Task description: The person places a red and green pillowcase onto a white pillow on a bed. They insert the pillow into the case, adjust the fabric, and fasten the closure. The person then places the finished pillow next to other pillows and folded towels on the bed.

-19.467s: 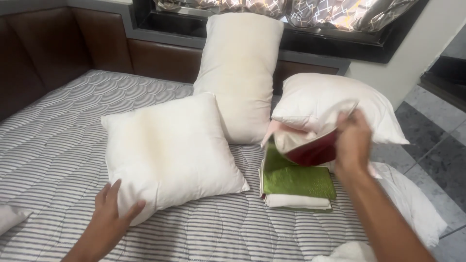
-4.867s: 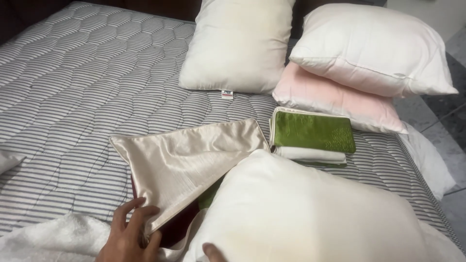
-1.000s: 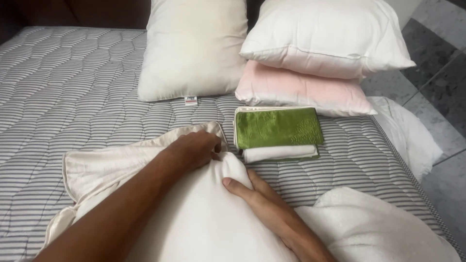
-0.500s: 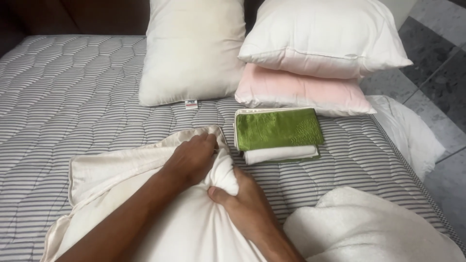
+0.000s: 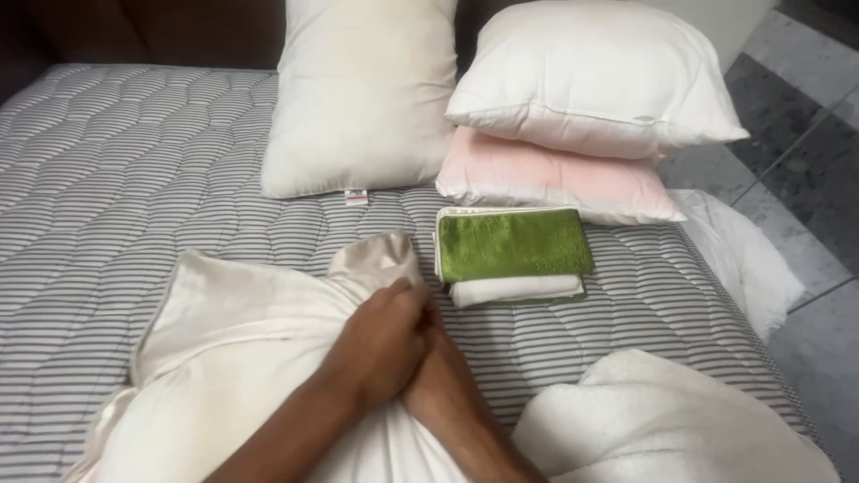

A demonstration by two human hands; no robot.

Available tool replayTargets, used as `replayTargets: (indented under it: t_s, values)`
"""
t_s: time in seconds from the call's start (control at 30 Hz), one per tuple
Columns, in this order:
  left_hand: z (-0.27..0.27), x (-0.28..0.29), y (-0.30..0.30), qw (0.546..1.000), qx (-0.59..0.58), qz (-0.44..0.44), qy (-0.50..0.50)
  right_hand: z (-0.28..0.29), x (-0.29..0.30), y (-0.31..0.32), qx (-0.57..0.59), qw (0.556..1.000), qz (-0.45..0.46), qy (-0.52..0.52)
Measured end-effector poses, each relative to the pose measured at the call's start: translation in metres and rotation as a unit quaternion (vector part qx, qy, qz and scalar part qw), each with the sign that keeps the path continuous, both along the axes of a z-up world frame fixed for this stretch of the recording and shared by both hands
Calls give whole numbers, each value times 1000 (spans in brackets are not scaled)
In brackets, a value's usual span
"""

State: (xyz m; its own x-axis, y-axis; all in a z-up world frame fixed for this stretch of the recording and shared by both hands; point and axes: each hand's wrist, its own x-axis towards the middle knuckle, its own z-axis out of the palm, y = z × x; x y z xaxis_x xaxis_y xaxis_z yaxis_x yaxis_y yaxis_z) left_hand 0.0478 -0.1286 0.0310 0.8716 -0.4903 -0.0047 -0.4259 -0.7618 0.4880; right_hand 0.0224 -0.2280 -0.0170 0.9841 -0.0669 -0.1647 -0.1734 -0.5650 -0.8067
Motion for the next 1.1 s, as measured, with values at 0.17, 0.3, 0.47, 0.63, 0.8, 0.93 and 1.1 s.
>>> replayTargets:
  t_s: [0.17,0.3,0.47,0.63,0.8,0.93,1.1]
  values:
    - [4,-13,32,993,-115,-36,-13,5,-7,5,-22,999,8,36]
    - [17,-4,52,999,24,-17,42,22,-19,0,-6,998,-45,40]
    - [36,-13,83,997,76,29,-9,36,-27,0,33,992,-74,95]
    - [20,-12,133,989,102,72,-82,33,-33,-2,-70,993,-86,44]
    - [-15,-18,203,951,232,170,-118,44,-41,3,-206,974,-87,-16]
    - [-37,-33,221,912,201,344,-93,33,-48,0,-292,941,-77,-155]
    - [-83,-34,243,873,50,485,22,57,-64,24,-302,867,-96,-383]
